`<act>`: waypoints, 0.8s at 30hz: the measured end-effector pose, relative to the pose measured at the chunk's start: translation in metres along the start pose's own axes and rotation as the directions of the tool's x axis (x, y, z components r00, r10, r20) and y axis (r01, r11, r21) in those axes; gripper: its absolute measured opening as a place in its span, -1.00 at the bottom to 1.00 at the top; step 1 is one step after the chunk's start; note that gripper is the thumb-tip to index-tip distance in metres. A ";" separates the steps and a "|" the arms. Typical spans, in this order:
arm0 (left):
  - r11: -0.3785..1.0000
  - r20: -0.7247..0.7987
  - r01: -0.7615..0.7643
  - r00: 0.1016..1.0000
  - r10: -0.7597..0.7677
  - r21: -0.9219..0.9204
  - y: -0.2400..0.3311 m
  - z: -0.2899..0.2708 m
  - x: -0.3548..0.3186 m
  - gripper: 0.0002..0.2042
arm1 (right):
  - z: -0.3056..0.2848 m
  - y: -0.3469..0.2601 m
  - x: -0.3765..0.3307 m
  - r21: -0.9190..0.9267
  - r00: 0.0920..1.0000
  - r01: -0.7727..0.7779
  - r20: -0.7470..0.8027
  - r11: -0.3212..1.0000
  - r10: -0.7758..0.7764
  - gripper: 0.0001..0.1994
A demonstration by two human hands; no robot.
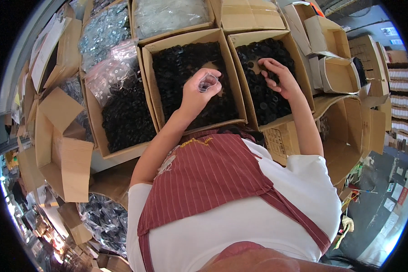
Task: Sorting small black plastic components from a large box into a small plastic bag.
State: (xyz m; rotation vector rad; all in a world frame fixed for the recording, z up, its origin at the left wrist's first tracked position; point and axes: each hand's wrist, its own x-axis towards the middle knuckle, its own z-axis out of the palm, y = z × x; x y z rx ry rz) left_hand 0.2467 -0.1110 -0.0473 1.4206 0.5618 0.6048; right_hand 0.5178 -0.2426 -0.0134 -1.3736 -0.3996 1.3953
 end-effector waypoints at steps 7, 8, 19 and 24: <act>0.989 0.022 -0.071 0.997 0.069 0.132 -0.002 -0.001 -0.001 -0.69 | 0.027 -0.006 -0.003 0.463 0.980 -0.068 0.196 0.884 -0.027 -0.47; 0.984 0.026 -0.092 0.996 0.089 0.153 -0.001 -0.001 -0.001 -0.68 | 0.032 -0.009 -0.005 0.512 0.961 -0.090 0.269 0.854 -0.060 -0.44; 0.979 0.005 -0.152 0.988 0.153 0.138 0.001 0.002 -0.001 -0.69 | 0.098 -0.030 -0.018 0.078 0.891 -0.067 0.454 0.995 0.024 -0.59; 0.971 0.062 -0.081 0.996 0.069 0.226 0.000 -0.005 -0.001 -0.46 | 0.127 -0.027 -0.021 -0.222 0.919 0.117 0.393 0.968 -0.021 -0.68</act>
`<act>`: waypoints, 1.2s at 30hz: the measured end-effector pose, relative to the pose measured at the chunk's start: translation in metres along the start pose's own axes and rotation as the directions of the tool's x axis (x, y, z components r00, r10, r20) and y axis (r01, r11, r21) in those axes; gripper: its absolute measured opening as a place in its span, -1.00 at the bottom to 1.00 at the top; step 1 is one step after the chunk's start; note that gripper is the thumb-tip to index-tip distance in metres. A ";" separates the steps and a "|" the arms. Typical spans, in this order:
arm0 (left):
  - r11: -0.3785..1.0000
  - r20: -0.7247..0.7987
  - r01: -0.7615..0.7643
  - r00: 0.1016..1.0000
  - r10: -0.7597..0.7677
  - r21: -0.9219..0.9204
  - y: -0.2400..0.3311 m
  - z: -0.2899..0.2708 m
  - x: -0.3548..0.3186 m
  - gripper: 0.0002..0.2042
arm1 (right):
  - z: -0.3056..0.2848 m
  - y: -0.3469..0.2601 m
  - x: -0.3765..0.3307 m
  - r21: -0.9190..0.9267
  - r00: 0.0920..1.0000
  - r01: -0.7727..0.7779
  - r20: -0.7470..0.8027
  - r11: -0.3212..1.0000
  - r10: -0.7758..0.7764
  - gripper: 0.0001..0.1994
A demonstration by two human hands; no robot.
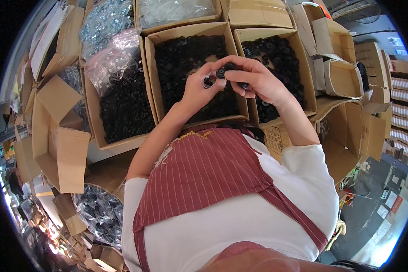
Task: Sorting small black plastic components from a large box into a small plastic bag.
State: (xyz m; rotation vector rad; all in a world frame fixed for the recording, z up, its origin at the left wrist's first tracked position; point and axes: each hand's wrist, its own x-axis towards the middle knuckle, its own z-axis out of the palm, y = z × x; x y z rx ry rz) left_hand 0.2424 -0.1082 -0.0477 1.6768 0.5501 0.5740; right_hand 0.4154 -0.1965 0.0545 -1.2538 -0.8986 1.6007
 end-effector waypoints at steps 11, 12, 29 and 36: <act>0.997 -0.047 -0.069 0.997 0.067 -0.043 0.002 -0.002 -0.002 -0.48 | 0.002 0.005 0.009 -0.716 0.888 0.396 0.141 0.575 -0.437 -0.57; 0.997 -0.029 -0.030 0.999 0.028 -0.072 0.004 -0.002 -0.001 -0.50 | 0.002 0.005 0.009 -0.716 0.889 0.396 0.141 0.575 -0.436 -0.57; 0.996 -0.057 -0.084 0.995 0.086 0.040 -0.003 0.000 -0.002 -0.72 | -0.009 -0.003 0.018 0.259 0.989 0.060 0.118 0.964 -0.093 -0.51; 0.990 -0.078 -0.026 0.997 0.015 -0.140 -0.010 0.003 -0.002 -0.72 | -0.001 -0.001 0.015 -0.110 0.986 0.104 0.139 0.989 -0.088 -0.45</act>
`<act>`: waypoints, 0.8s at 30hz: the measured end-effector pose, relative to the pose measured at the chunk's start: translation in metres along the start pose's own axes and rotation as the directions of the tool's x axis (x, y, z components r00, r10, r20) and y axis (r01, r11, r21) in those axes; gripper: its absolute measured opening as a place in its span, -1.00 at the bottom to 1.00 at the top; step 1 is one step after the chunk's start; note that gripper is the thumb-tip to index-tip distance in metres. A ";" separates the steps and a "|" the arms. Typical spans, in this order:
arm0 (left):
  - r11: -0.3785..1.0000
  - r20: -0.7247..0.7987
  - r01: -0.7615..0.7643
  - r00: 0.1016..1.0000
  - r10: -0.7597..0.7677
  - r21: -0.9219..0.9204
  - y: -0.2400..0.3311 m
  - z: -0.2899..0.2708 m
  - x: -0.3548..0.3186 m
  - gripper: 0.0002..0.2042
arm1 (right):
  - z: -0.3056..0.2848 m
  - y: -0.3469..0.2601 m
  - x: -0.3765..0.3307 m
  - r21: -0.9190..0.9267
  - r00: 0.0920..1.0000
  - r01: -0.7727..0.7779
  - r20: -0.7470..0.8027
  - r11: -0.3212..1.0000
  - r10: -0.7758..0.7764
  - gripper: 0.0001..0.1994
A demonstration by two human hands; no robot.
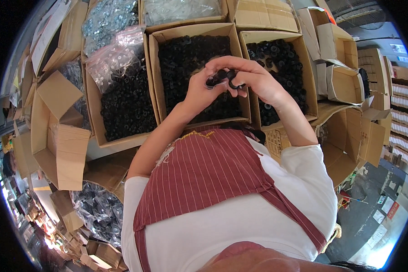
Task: Sorting small black plastic components from a large box into a small plastic bag.
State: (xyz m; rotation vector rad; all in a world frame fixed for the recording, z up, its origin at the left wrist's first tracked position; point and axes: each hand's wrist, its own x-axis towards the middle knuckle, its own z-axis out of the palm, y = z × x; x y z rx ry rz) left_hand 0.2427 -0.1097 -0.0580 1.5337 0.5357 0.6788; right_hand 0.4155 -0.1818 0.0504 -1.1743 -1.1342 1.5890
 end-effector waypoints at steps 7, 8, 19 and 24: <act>0.997 0.094 -0.013 0.996 0.006 0.074 0.016 -0.005 0.001 -0.66 | 0.006 -0.008 0.000 -0.064 1.000 -0.006 -0.030 0.998 0.004 -0.46; 0.998 0.109 -0.046 0.993 0.041 0.047 0.015 -0.005 0.002 -0.67 | 0.004 -0.003 0.003 -0.065 1.000 -0.006 -0.029 0.998 0.004 -0.46; 0.995 0.073 0.022 0.997 -0.015 -0.096 0.009 0.002 0.000 -0.75 | 0.014 0.008 0.018 0.183 0.952 0.304 -0.020 0.935 -0.305 -0.71; 0.994 0.157 -0.071 0.984 0.083 -0.081 0.011 0.000 0.003 -0.78 | -0.003 -0.002 0.009 0.103 0.928 0.350 -0.175 0.931 -0.330 -0.74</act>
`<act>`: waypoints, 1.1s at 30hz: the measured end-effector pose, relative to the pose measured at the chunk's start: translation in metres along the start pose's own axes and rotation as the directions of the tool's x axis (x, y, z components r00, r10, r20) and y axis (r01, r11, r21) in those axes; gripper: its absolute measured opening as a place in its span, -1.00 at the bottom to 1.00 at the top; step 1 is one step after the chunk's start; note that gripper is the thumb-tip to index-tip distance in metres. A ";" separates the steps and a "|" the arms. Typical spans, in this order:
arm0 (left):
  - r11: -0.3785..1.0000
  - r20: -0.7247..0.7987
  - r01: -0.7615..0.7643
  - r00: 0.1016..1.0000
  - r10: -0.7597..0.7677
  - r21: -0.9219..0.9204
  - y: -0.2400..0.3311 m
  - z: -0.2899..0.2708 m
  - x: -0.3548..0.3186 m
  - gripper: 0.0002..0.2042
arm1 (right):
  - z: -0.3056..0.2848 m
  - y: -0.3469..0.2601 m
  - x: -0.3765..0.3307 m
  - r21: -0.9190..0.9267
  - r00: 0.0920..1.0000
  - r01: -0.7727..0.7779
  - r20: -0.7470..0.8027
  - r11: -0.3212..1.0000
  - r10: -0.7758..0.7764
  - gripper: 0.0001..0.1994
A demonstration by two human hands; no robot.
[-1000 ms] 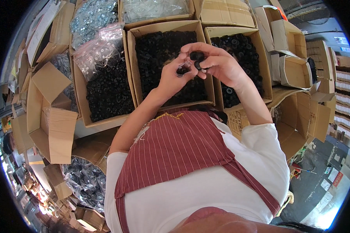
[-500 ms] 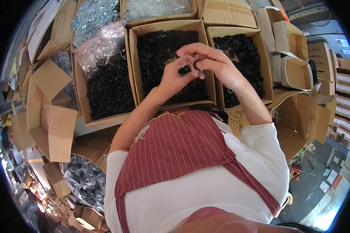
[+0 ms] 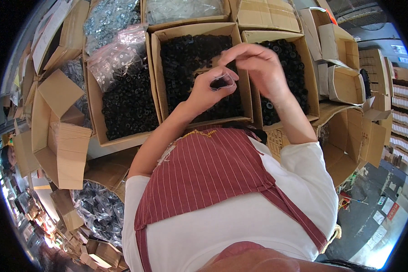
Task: Sorting small black plastic components from a large box into a small plastic bag.
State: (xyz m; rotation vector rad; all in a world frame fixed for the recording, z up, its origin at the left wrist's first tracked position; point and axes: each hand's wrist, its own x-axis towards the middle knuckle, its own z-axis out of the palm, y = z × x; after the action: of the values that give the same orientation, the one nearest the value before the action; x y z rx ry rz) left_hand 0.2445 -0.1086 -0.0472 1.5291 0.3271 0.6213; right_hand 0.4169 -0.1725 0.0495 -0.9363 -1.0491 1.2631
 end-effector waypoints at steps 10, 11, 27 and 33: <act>0.989 -0.032 0.017 0.999 -0.012 0.150 0.017 0.001 0.002 -0.81 | -0.134 0.112 -0.035 -0.908 0.886 -0.372 -0.409 -0.192 0.217 -0.44; 0.991 -0.039 0.023 0.999 -0.018 0.132 0.014 0.001 0.001 -0.81 | -0.134 0.110 -0.036 -0.932 0.901 -0.349 -0.363 -0.101 0.239 -0.43; 0.990 -0.091 0.063 0.995 -0.051 0.129 0.013 0.000 0.001 -0.83 | -0.109 0.056 -0.032 -0.654 0.877 -0.480 -0.380 0.585 0.295 -0.75; 0.982 -0.160 0.073 0.986 -0.045 0.173 0.012 -0.001 0.002 -0.83 | -0.125 0.040 -0.031 -0.199 0.799 -0.532 -0.439 0.823 0.411 -0.74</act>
State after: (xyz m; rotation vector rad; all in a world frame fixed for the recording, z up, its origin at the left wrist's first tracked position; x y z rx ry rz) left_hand 0.2435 -0.1078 -0.0356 1.6391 0.5583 0.6800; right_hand 0.5257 -0.1974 -0.0256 -1.7070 -0.7294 1.2601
